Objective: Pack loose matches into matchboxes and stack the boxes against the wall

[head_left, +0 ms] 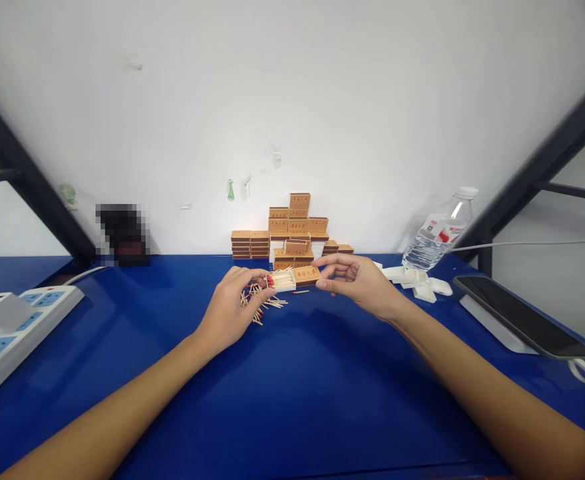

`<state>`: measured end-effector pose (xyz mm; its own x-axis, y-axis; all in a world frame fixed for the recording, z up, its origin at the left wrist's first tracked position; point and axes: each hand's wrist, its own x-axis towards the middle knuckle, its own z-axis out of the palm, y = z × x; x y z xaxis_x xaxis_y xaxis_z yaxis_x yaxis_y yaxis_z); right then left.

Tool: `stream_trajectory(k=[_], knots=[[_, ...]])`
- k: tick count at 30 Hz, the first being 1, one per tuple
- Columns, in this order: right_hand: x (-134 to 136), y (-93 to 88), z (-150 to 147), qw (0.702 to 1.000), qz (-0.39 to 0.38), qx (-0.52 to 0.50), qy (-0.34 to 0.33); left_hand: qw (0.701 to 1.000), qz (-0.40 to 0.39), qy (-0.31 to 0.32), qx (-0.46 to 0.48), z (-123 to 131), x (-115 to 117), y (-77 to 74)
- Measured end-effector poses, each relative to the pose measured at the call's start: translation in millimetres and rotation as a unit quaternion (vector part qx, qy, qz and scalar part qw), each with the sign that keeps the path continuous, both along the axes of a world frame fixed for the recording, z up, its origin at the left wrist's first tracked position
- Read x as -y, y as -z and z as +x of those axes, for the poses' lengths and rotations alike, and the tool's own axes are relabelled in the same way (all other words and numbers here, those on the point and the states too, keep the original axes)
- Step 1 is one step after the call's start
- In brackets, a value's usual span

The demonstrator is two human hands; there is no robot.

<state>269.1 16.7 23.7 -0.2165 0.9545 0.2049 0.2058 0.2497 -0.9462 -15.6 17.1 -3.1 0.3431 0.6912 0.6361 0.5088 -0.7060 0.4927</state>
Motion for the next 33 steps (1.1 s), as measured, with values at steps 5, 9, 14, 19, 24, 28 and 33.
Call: stream_trajectory(k=[5,9,14,19,24,28,33], knots=[[0.9,2.1,2.1,0.999,-0.019,-0.024,-0.017,1.000,-0.006,-0.002,0.005,0.1,0.9,-0.3],[1.5,3.1,4.5,0.999,-0.010,-0.030,-0.030,1.000,-0.015,-0.003,0.004,-0.6,0.4,0.0],[2.7,5.7,4.0,0.998,-0.006,-0.021,-0.052,1.000,-0.021,-0.001,0.012,-0.6,-0.2,1.0],[2.6,8.2,3.2,0.999,-0.010,-0.021,-0.046,0.997,-0.062,-0.008,0.037,2.1,1.4,1.8],[6.1,7.5,-2.4,0.998,-0.017,-0.042,-0.052,0.994,-0.090,-0.012,0.066,3.9,1.8,1.2],[9.3,9.1,-9.7,0.996,-0.019,-0.084,-0.010,0.992,-0.086,-0.022,0.087,3.8,1.0,-0.8],[17.8,14.8,-23.4,0.994,-0.031,-0.101,0.016,0.988,-0.094,-0.034,0.117,6.6,3.9,-0.2]])
